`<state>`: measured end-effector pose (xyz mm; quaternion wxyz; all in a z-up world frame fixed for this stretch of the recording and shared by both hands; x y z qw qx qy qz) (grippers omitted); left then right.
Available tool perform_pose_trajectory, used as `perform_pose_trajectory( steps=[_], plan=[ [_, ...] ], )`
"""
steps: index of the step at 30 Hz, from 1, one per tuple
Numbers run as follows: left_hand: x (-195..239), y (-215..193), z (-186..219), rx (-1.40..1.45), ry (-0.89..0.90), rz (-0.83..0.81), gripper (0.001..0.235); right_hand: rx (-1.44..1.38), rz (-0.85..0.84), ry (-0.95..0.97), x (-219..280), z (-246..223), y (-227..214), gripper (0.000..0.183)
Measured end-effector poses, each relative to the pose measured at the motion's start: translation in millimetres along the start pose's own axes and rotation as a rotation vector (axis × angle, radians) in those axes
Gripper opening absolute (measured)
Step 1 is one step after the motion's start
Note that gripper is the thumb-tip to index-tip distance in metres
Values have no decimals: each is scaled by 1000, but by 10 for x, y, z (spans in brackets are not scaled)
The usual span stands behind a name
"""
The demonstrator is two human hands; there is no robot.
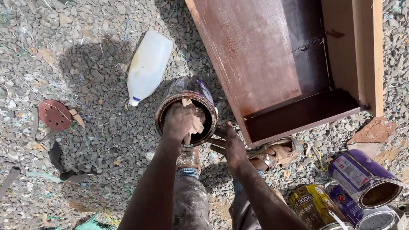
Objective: Applying wood stain to wooden shelf components using a cloth to achieve an even finish.
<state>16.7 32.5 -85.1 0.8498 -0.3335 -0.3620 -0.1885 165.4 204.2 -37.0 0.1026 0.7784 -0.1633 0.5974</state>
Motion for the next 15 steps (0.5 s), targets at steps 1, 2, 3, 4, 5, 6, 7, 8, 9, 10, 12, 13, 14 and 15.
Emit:
perform_pose_trajectory(
  steps=[1, 2, 3, 4, 5, 6, 7, 8, 9, 10, 12, 13, 14, 15],
  plan=[
    [202, -86, 240, -17, -10, -85, 36, 2, -49, -14, 184, -352, 111, 66],
    [455, -173, 460, -36, -26, -172, 36, 6, -101, -22, 410, -677, 218, 70],
    [359, -228, 359, -47, -23, -168, 36, -3, -108, -25, 504, -785, 171, 70],
    [291, -196, 207, 392, -303, -285, 25, 2, -121, -18, 611, -898, 92, 73],
    [260, -143, 113, 830, -586, -390, 18, 7, -134, -10, 731, -1014, 0, 75],
    [292, -316, 310, 824, -565, -398, 18, -1, -128, -31, 664, -1054, -101, 75],
    [371, -456, 489, 849, -672, -455, 22, 37, -116, -73, 606, -1107, -212, 71],
    [548, -591, 635, 879, -794, -505, 26, 83, -113, -102, 594, -1120, -334, 68],
    [667, -716, 769, 879, -787, -505, 26, 83, -113, -109, 672, -1243, -395, 68],
    [779, -836, 914, 921, -740, -474, 42, 60, -53, -122, 752, -1376, -496, 65],
    [938, -1036, 1140, 966, -665, -447, 59, 38, 9, -160, 943, -1646, -631, 63],
    [951, -1132, 1245, 926, -519, -429, 55, 21, 38, -157, 1045, -1773, -679, 61],
    [996, -1240, 1337, 878, -384, -412, 52, -1, 69, -143, 1176, -1859, -717, 60],
    [1194, -1482, 1841, 875, -369, -416, 52, -6, 72, -158, 1266, -1947, -723, 60]
  ],
)
Point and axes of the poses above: each hand's wrist, its own x-axis away from the middle knuckle, its own y-axis out of the palm, z = x × y, the point moved 4 cm from there along -x, towards the middle knuckle, and after that the axes turned 14 degrees about x, right-handed, at the moved point
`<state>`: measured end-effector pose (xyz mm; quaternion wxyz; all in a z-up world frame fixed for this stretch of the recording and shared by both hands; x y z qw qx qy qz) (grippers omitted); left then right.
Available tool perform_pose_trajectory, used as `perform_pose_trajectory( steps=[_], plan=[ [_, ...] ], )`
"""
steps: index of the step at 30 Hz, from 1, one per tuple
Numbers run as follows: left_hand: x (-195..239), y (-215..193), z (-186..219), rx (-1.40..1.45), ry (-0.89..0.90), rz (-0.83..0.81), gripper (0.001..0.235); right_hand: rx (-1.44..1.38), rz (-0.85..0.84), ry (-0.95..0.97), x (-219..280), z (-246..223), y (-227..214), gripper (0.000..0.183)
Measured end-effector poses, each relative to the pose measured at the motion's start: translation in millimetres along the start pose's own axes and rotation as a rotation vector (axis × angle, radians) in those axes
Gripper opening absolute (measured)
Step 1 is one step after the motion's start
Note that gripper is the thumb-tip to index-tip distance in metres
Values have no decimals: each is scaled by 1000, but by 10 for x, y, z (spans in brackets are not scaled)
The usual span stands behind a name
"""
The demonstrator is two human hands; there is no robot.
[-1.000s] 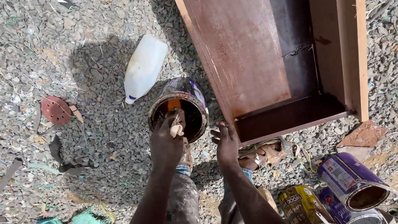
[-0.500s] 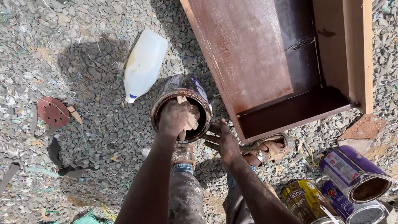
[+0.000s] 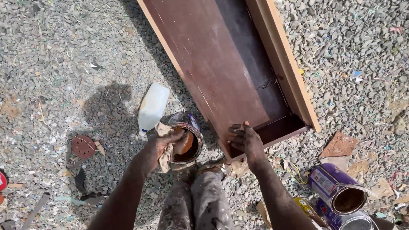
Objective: Applying wood stain to wooden shelf components using a cloth to achieve an even finish.
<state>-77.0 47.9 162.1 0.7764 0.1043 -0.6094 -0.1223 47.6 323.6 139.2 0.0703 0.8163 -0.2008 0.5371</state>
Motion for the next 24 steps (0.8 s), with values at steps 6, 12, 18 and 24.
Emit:
perform_pose_trajectory(
  steps=[6, 12, 18, 24],
  plan=[
    [336, 409, 676, -346, 86, 70, 43, 78, -41, -31, 322, -206, -189, 61],
    [-391, 589, 1166, -763, 239, -130, 38, 59, -19, -2, 780, -484, -441, 61],
    [-731, 535, 1683, -663, 221, -61, 79, 10, 109, 124, 538, -138, -587, 62],
    [-1474, 202, 1890, -886, 218, -212, 80, 75, 236, 180, 27, -348, 59, 53]
  ],
)
Point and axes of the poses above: each hand's wrist, its own x-axis away from the middle knuckle, its own y-axis out of the palm, z = x × y, the point moved 4 cm from there along -x, towards the middle knuckle, and after that the axes turned 14 degrees about x, right-handed, at the moved point
